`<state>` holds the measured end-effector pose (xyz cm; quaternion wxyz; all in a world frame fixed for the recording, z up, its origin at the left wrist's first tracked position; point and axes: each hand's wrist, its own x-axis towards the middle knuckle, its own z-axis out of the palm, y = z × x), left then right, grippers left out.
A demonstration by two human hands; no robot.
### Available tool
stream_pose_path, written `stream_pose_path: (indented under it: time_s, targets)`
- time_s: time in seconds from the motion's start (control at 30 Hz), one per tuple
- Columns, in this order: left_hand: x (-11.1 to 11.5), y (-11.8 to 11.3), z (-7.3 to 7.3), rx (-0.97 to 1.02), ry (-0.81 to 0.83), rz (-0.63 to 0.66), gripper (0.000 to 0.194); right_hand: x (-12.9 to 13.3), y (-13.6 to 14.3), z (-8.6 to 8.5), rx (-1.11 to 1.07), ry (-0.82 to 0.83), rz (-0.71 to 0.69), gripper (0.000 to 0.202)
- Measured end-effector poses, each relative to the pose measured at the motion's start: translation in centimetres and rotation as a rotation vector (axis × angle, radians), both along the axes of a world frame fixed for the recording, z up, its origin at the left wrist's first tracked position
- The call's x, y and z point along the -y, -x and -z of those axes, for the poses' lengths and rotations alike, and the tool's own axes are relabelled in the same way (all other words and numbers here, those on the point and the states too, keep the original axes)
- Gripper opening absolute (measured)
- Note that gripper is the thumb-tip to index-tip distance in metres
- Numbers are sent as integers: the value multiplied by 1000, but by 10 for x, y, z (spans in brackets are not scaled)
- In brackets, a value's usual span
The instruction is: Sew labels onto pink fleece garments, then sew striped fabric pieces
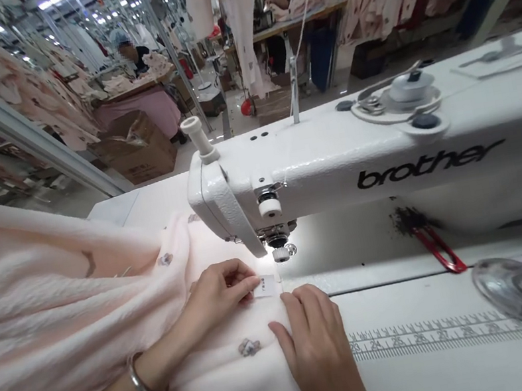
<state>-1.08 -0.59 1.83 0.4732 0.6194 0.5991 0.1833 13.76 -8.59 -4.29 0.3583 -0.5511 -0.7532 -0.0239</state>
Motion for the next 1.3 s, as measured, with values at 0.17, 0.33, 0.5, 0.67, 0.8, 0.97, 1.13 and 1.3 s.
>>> stream_pose_path:
  time_s: [0.17, 0.33, 0.5, 0.67, 0.8, 0.97, 1.13, 1.3]
  targets:
    - [-1, -3, 15, -8, -13, -16, 14, -1, -3, 1, 26, 51, -26, 32]
    - [1, -4, 13, -65, -35, -43, 12, -1, -3, 1, 15, 111, -45, 32]
    - [4, -8, 15, -109, -77, -80, 12, -1, -3, 0, 13, 134, -43, 32]
    - [5, -9, 17, -126, -104, -75, 12, 0, -4, 1, 3, 151, -34, 33]
    - [5, -8, 17, -145, -127, -65, 12, 1, -4, 1, -8, 146, -32, 33]
    - [5, -10, 20, -178, -164, -37, 12, 0, -4, 1, -8, 136, -39, 33]
    - [9, -8, 14, -219, -228, 37, 11, 0, -6, 6, 2, 108, -44, 34]
    - [31, 15, -7, -430, -520, 392, 31, 0, -5, 3, -5, 69, -41, 32]
